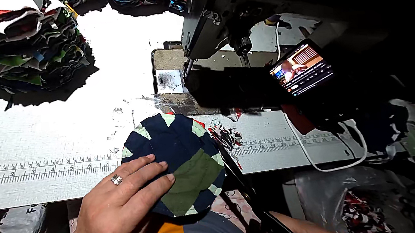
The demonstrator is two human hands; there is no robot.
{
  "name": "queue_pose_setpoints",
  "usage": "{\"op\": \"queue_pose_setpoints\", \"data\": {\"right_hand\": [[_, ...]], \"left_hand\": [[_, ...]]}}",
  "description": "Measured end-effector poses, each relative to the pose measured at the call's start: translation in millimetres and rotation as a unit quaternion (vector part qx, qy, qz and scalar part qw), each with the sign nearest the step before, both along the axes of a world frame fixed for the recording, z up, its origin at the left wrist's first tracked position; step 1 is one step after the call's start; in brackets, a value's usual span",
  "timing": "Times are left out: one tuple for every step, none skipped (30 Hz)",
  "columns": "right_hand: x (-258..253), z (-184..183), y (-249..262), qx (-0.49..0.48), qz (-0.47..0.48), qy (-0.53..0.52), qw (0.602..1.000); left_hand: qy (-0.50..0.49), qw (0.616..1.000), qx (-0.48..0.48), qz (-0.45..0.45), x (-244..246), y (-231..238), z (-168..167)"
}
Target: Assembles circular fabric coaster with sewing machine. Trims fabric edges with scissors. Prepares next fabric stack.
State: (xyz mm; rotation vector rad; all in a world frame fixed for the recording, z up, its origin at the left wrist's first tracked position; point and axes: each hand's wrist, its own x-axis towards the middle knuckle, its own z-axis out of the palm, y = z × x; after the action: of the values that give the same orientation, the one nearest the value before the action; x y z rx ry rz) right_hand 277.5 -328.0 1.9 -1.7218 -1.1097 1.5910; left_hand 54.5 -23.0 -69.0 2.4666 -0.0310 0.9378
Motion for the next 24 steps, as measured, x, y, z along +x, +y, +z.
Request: {"op": "queue_pose_setpoints", "data": {"right_hand": [[-0.3, -0.3, 2.1, 0.003, -0.010, 0.009, 1.000], [-1.0, -1.3, 4.4, 0.005, -0.020, 0.020, 1.000], [-1.7, -2.6, 6.6, 0.006, -0.029, 0.031, 0.999], [-1.9, -4.0, 8.6, 0.011, -0.036, 0.039, 0.999], [-2.1, -5.3, 10.5, 0.014, -0.041, 0.048, 0.998], [-2.5, -6.4, 12.1, 0.018, -0.045, 0.055, 0.997], [-2.9, -7.4, 13.4, 0.025, -0.049, 0.058, 0.997], [-3.3, -8.4, 14.2, 0.036, -0.054, 0.057, 0.996], [-3.6, -8.9, 14.4, 0.043, -0.061, 0.054, 0.996], [-4.2, -8.9, 14.3, 0.048, -0.070, 0.048, 0.995], [-5.5, -8.3, 14.2, 0.048, -0.080, 0.042, 0.995], [-7.1, -7.3, 14.2, 0.048, -0.089, 0.039, 0.994], [-9.3, -6.2, 14.0, 0.048, -0.100, 0.035, 0.993], [-11.7, -5.4, 14.1, 0.051, -0.112, 0.028, 0.992], [-13.3, -4.7, 14.1, 0.053, -0.121, 0.025, 0.991], [-14.6, -3.9, 14.1, 0.053, -0.126, 0.023, 0.990], [-15.3, -3.3, 14.0, 0.051, -0.129, 0.020, 0.990], [-15.5, -2.8, 14.0, 0.050, -0.129, 0.017, 0.990], [-15.4, -2.4, 14.2, 0.050, -0.129, 0.012, 0.990], [-15.3, -2.0, 14.2, 0.051, -0.131, 0.006, 0.990], [-15.5, -2.1, 14.3, 0.054, -0.135, 0.000, 0.989], [-15.1, -2.6, 14.2, 0.058, -0.139, -0.003, 0.989], [-14.3, -3.0, 13.9, 0.061, -0.138, -0.003, 0.989], [-12.9, -3.1, 13.7, 0.060, -0.133, 0.001, 0.989]], "left_hand": [[-0.003, 1.000, -0.005, -0.007, 0.0, -0.6, -1.5], [-0.003, 1.000, -0.005, -0.011, -0.3, -1.2, -2.5], [-0.002, 1.000, -0.006, -0.014, -0.5, -1.7, -2.9], [0.000, 1.000, -0.006, -0.016, -0.9, -1.6, -3.0], [0.002, 1.000, -0.007, -0.017, -1.6, -1.3, -2.7], [0.004, 1.000, -0.008, -0.019, -2.2, -1.2, -2.2], [0.006, 1.000, -0.009, -0.020, -2.9, -1.3, -1.8], [0.006, 1.000, -0.008, -0.020, -3.3, -1.4, -1.6], [0.007, 1.000, -0.007, -0.018, -3.3, -1.8, -1.7], [0.008, 1.000, -0.005, -0.016, -3.3, -2.2, -1.7], [0.010, 1.000, -0.003, -0.014, -3.3, -2.3, -1.6], [0.011, 1.000, -0.003, -0.012, -3.2, -2.2, -1.6], [0.010, 1.000, -0.004, -0.012, -3.0, -2.2, -1.7], [0.010, 1.000, -0.004, -0.012, -2.6, -2.0, -1.8], [0.009, 1.000, -0.002, -0.012, -2.0, -1.8, -1.8], [0.009, 1.000, 0.001, -0.011, -1.6, -1.7, -1.7], [0.010, 1.000, 0.005, -0.011, -1.3, -1.6, -1.4], [0.011, 1.000, 0.008, -0.012, -1.3, -1.3, -0.7], [0.012, 1.000, 0.010, -0.012, -1.4, -0.9, -0.1], [0.013, 1.000, 0.012, -0.012, -1.6, -0.6, 0.3], [0.013, 1.000, 0.013, -0.013, -2.0, -0.3, 0.4], [0.011, 1.000, 0.013, -0.013, -2.2, 0.0, 0.4], [0.010, 1.000, 0.012, -0.013, -2.2, 0.1, 0.2], [0.010, 1.000, 0.011, -0.012, -2.1, 0.2, 0.0]]}}
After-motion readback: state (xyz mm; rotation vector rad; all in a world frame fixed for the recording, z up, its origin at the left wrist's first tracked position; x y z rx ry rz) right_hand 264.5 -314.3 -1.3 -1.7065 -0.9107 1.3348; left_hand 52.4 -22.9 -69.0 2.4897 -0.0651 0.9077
